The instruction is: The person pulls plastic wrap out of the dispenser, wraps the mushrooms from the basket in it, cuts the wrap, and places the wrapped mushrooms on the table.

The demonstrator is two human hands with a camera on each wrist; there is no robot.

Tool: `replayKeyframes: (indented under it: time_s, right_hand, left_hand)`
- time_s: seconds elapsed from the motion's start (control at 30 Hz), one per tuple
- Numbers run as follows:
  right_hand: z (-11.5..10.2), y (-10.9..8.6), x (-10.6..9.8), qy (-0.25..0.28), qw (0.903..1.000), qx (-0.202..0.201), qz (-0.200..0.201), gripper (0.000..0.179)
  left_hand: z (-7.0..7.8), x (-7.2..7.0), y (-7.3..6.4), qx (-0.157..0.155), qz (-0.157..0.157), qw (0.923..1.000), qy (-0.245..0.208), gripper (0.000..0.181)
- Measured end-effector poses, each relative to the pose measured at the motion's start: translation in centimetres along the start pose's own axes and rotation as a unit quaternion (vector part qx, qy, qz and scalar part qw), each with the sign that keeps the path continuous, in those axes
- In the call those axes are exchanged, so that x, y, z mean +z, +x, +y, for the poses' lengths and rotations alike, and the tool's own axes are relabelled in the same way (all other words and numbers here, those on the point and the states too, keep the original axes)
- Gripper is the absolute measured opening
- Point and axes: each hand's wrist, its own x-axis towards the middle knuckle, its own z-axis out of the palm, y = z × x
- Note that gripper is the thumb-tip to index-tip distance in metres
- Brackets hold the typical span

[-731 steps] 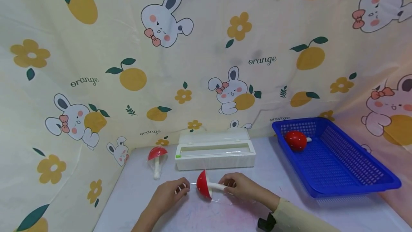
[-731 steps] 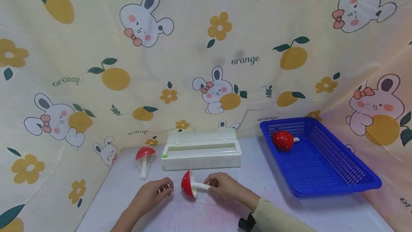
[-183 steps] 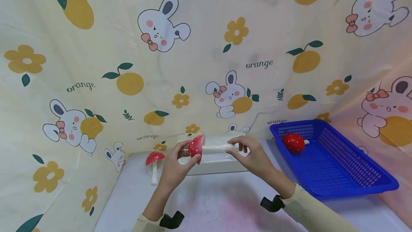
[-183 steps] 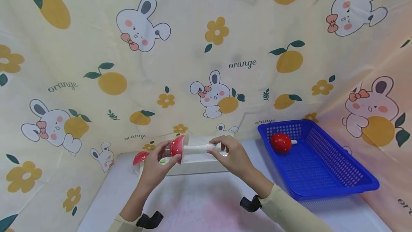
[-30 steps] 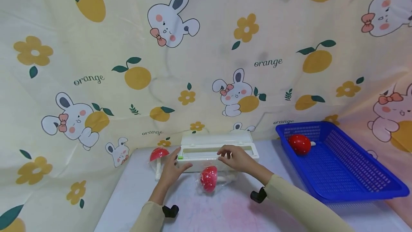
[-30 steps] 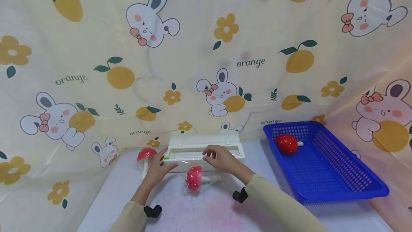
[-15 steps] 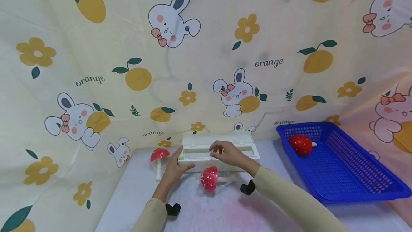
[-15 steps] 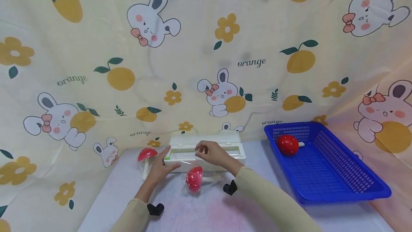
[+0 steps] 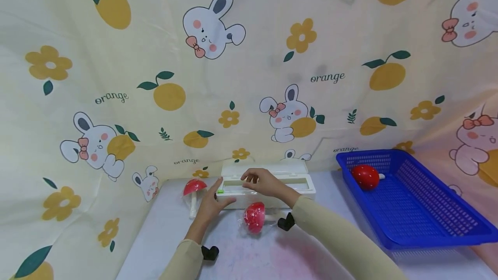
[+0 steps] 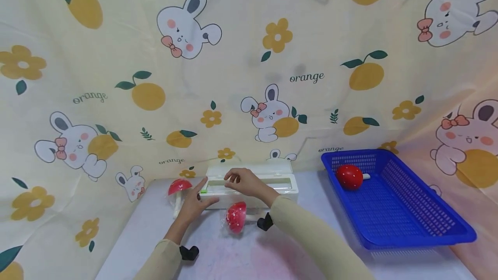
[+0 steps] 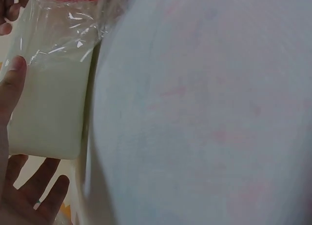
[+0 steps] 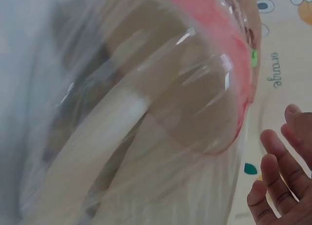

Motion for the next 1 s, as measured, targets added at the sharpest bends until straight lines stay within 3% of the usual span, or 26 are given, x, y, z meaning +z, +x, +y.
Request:
replayKeyframes:
  time_s: [0.47,0.67,1.0]
  right_hand:
    - [-1.6,2.3,1.7,-0.015,0.9994,-0.025,-0.017,0.022]
    - [-1.7,2.6,2.9,-0.005,0.9993,-0.014,-0.033,0.023]
    - [-1.7,3.2,4.4,0.011,0.9996,-0.008,-0.027,0.013]
  left_hand:
    - [-0.3,0.0,0.1,-0.004,0.004,1.0000,-0.007,0.100]
    - [-0.3,0.1,0.0,-0.011,0.008,0.9999,-0.009,0.097]
    - [-0.2,-0.1,-0.2,-0.022,0.016,0.9996,0.006,0.096]
